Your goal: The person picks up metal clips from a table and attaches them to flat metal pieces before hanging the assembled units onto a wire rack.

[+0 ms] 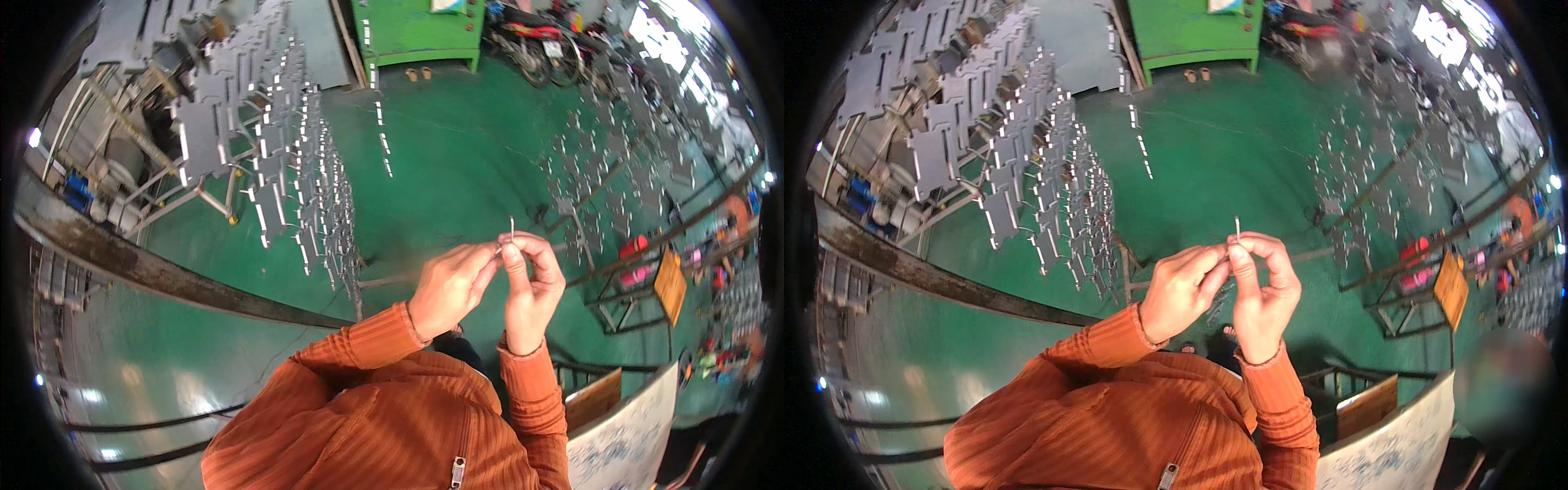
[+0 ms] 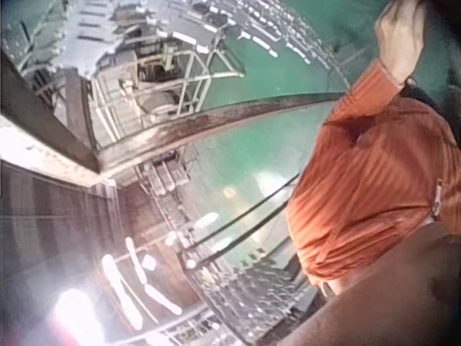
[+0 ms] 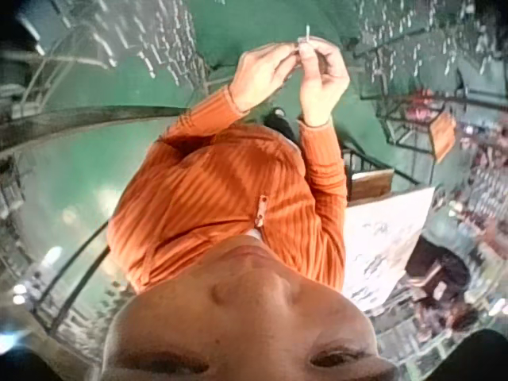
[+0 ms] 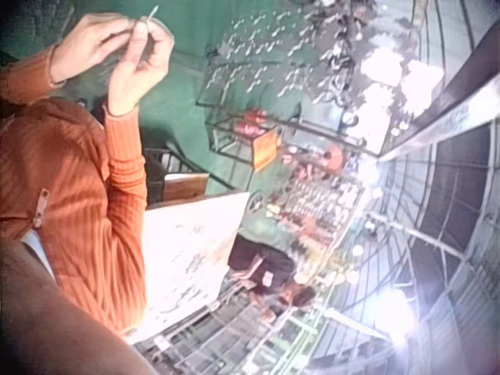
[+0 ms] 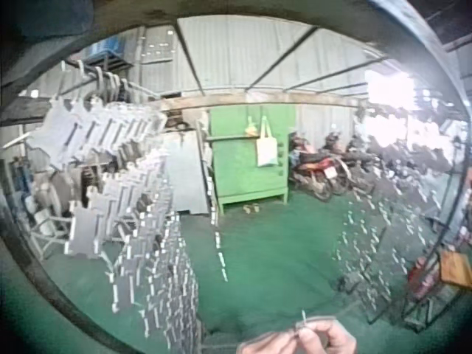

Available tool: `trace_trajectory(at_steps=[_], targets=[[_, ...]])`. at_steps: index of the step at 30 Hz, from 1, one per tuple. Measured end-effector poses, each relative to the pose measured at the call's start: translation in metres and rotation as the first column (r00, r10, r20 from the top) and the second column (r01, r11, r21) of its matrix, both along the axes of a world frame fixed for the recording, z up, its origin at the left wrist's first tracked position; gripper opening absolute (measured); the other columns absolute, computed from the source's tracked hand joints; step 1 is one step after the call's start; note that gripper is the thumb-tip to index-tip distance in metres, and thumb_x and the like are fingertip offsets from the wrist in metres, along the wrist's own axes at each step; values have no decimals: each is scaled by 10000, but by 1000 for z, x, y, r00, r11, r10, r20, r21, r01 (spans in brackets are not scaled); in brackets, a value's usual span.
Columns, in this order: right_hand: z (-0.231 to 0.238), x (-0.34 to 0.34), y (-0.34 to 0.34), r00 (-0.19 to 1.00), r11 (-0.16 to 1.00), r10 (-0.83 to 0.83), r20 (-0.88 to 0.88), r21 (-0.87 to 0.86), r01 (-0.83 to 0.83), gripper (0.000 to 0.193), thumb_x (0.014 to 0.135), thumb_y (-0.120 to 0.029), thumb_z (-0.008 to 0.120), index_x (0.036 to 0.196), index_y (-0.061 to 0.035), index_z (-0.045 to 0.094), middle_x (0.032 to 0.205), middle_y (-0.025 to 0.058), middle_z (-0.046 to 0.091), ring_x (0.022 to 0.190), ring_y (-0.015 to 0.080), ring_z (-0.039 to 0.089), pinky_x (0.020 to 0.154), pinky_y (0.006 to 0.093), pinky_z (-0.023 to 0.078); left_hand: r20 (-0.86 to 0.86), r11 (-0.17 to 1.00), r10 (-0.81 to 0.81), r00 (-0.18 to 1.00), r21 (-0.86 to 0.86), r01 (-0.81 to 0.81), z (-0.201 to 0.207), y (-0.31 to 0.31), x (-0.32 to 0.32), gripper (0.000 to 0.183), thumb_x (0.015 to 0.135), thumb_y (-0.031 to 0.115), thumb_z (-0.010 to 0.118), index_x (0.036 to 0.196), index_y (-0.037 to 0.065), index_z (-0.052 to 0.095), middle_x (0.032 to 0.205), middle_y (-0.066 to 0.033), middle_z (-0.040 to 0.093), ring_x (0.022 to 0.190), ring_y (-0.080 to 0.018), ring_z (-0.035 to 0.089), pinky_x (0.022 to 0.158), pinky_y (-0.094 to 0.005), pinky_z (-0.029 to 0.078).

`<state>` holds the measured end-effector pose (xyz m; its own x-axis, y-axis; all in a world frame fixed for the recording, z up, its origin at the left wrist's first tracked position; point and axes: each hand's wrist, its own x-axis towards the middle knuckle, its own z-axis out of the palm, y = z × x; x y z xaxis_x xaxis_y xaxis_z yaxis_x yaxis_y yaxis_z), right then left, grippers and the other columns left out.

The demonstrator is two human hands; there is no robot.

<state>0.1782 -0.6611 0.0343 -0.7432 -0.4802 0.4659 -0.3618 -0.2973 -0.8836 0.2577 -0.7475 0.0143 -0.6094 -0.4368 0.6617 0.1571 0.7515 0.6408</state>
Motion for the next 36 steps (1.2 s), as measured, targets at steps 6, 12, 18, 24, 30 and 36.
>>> trace_trajectory(at_steps=[6, 12, 18, 24, 30, 36], targets=[[30, -34, -56, 964, 956, 265, -18, -123, -265, 46, 895, 3, 614, 940, 1, 626, 932, 67, 658, 873, 126, 603, 819, 266, 476, 37, 956, 284, 958, 64, -286, 28, -11, 13, 317, 826, 85, 681, 1129, 18, 615, 975, -144, 671, 734, -286, 627, 647, -356, 513], [88, -85, -132, 867, 844, 498, -25, -219, -490, 67, 903, -55, 632, 940, 0, 639, 922, 33, 670, 872, 86, 587, 813, 227, 458, -101, 886, 459, 883, -28, -464, 41, -9, 45, 140, 828, -10, 628, 965, -2, 656, 920, -120, 682, 714, -235, 627, 650, -313, 502], [150, -114, -207, 798, 747, 570, -192, -283, -602, 95, 884, -69, 655, 946, 3, 659, 899, 30, 669, 839, 83, 585, 800, 226, 455, -68, 762, 647, 759, 102, -640, 24, 14, 63, 115, 861, 15, 607, 757, 6, 655, 688, -88, 636, 590, -202, 578, 565, -297, 458], [199, -127, -272, 827, 773, 514, -225, -297, -561, 154, 859, -110, 697, 951, 13, 700, 861, 7, 667, 823, 96, 588, 809, 248, 457, -89, 625, 774, 627, 266, -734, 12, 33, 61, 176, 891, 36, 578, 739, 7, 663, 660, -77, 630, 592, -179, 588, 561, -293, 455], [231, -151, -348, 850, 805, 436, -297, -294, -516, 220, 800, -271, 749, 959, -123, 718, 911, -46, 670, 820, 71, 551, 699, 276, 400, -95, 551, 828, 552, 314, -773, 8, 48, 60, 177, 890, -6, 548, 747, -20, 652, 686, -83, 649, 609, -149, 606, 573, -267, 471], [254, -156, -385, 886, 864, 410, -217, -218, -454, 199, 806, -129, 697, 991, -58, 674, 915, 34, 667, 803, 130, 566, 656, 315, 442, -130, 541, 834, 536, 384, -749, 4, 53, 59, 205, 900, -17, 518, 734, -41, 636, 688, -83, 654, 598, -127, 603, 561, -248, 473]])
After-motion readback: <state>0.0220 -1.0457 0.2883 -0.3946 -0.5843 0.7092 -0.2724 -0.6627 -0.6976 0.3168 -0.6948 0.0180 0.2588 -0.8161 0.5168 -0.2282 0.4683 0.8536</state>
